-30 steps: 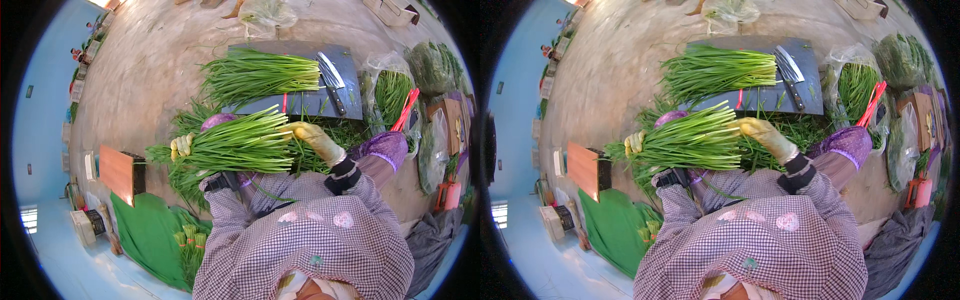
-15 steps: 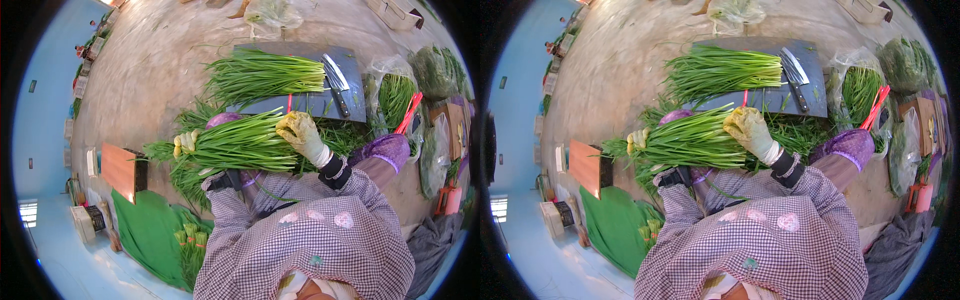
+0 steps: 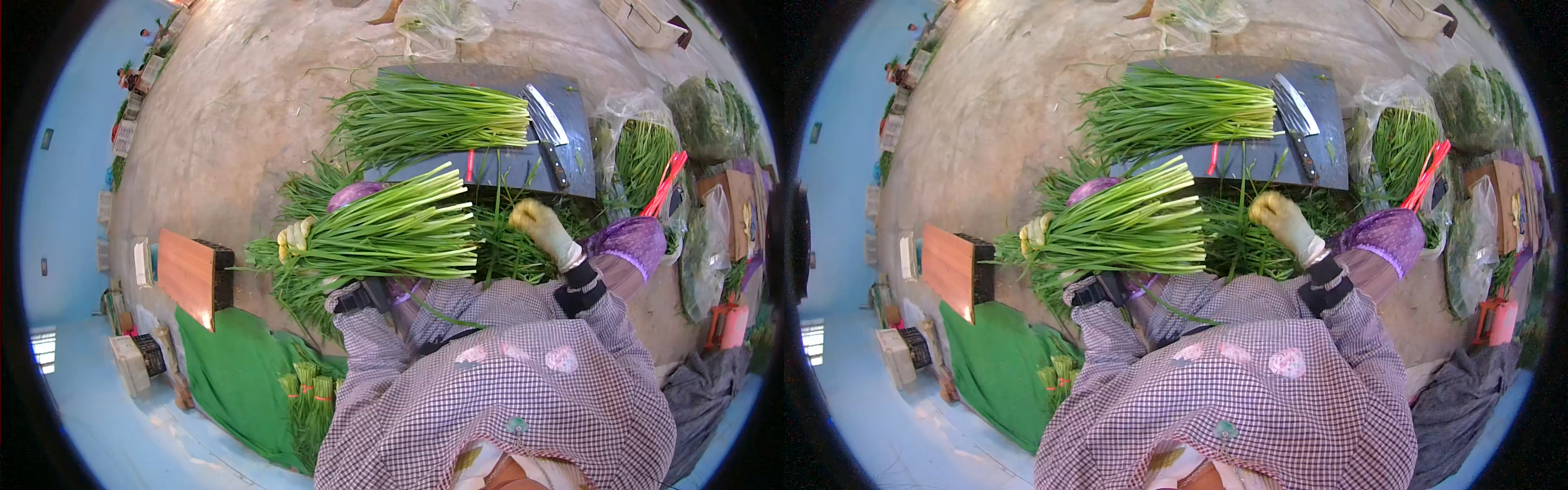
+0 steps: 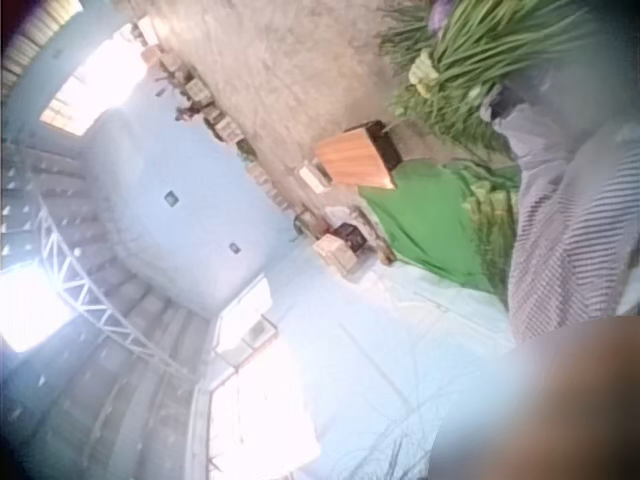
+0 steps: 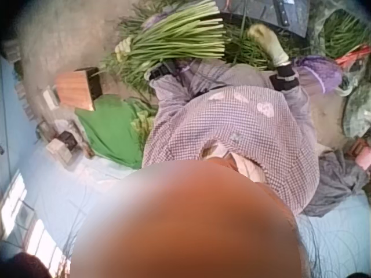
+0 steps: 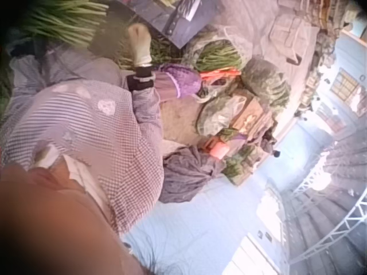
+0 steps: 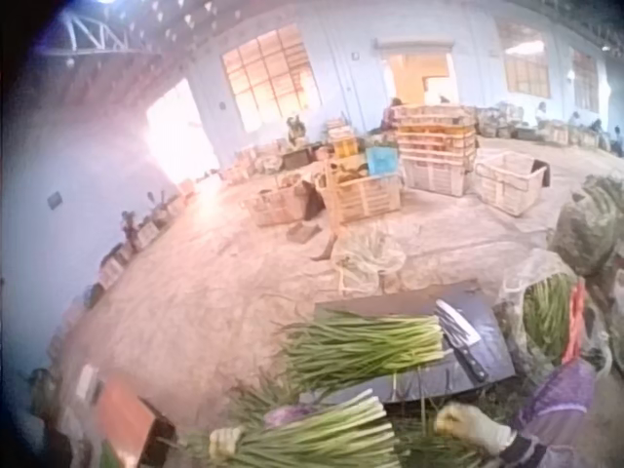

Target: The person trims the root ends of green onions with a knife on a board, removes loose leaves by hand, gathers them into a bunch, ties the bundle with a rubber band, and places it onto a pile.

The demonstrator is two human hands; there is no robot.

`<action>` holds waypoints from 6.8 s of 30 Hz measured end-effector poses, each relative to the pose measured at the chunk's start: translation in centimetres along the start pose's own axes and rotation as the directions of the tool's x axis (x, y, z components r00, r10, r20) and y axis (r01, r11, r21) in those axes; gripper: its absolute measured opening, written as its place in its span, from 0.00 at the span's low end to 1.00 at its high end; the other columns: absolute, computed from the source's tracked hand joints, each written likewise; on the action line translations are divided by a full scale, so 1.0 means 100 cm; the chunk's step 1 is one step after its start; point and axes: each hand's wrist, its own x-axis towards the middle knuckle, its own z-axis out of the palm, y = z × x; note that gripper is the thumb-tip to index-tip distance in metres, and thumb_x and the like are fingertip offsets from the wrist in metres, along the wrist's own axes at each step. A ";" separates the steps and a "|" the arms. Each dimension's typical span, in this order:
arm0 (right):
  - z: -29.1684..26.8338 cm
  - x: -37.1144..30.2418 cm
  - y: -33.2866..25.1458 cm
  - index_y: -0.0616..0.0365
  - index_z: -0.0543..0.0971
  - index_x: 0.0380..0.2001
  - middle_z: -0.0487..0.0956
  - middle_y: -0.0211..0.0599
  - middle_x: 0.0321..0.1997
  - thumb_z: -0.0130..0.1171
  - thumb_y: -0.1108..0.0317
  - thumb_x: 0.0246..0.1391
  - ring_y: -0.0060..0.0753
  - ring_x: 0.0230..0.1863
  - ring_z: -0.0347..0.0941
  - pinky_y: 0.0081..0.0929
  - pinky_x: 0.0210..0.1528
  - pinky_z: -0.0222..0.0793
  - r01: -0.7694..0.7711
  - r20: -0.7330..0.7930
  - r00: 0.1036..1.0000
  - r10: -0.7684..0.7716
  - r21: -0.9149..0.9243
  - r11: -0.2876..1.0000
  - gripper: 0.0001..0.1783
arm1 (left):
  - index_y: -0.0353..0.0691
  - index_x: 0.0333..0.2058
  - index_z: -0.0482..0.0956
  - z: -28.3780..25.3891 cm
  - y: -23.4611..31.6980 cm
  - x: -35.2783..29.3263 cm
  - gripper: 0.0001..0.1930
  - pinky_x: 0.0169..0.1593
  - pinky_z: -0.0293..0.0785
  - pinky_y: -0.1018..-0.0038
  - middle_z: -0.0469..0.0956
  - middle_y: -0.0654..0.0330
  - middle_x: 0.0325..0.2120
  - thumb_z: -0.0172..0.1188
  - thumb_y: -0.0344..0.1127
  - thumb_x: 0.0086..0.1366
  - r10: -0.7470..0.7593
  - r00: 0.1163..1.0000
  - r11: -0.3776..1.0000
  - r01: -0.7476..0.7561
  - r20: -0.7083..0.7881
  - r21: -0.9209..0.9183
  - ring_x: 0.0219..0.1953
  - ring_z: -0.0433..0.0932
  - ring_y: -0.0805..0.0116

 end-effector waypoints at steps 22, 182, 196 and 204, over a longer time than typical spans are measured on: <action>-0.022 -0.008 -0.006 0.53 0.83 0.48 0.82 0.43 0.47 0.60 0.49 0.65 0.48 0.49 0.80 0.41 0.51 0.76 0.022 0.216 0.929 0.300 -0.842 0.538 0.20 | 0.39 0.43 0.79 0.012 0.000 0.008 0.11 0.48 0.67 0.71 0.77 0.68 0.27 0.60 0.39 0.69 -0.106 0.994 0.991 0.103 -0.033 -0.081 0.30 0.73 0.73; -0.002 -0.032 -0.014 0.58 0.79 0.46 0.82 0.45 0.41 0.60 0.45 0.63 0.50 0.42 0.80 0.44 0.44 0.74 0.158 0.284 0.959 -0.003 -0.526 0.836 0.25 | 0.44 0.44 0.84 -0.006 0.071 -0.004 0.18 0.51 0.82 0.57 0.85 0.57 0.42 0.52 0.51 0.76 -0.003 0.796 0.691 0.439 -0.605 0.574 0.43 0.84 0.57; 0.084 0.020 -0.075 0.51 0.81 0.38 0.78 0.35 0.38 0.63 0.58 0.58 0.45 0.43 0.73 0.42 0.45 0.66 0.458 0.087 0.873 -0.480 -0.486 0.744 0.10 | 0.46 0.29 0.81 0.032 0.022 0.012 0.16 0.41 0.82 0.54 0.83 0.60 0.27 0.51 0.48 0.72 0.231 0.704 0.645 0.406 -0.672 0.647 0.30 0.82 0.58; 0.084 0.010 -0.044 0.48 0.80 0.34 0.77 0.29 0.36 0.57 0.55 0.62 0.36 0.44 0.75 0.38 0.40 0.69 0.362 0.083 0.836 -0.542 -0.826 0.432 0.11 | 0.46 0.25 0.79 0.039 0.018 0.011 0.15 0.44 0.80 0.58 0.81 0.62 0.23 0.54 0.44 0.70 0.108 0.708 0.762 0.392 -0.698 0.515 0.30 0.80 0.61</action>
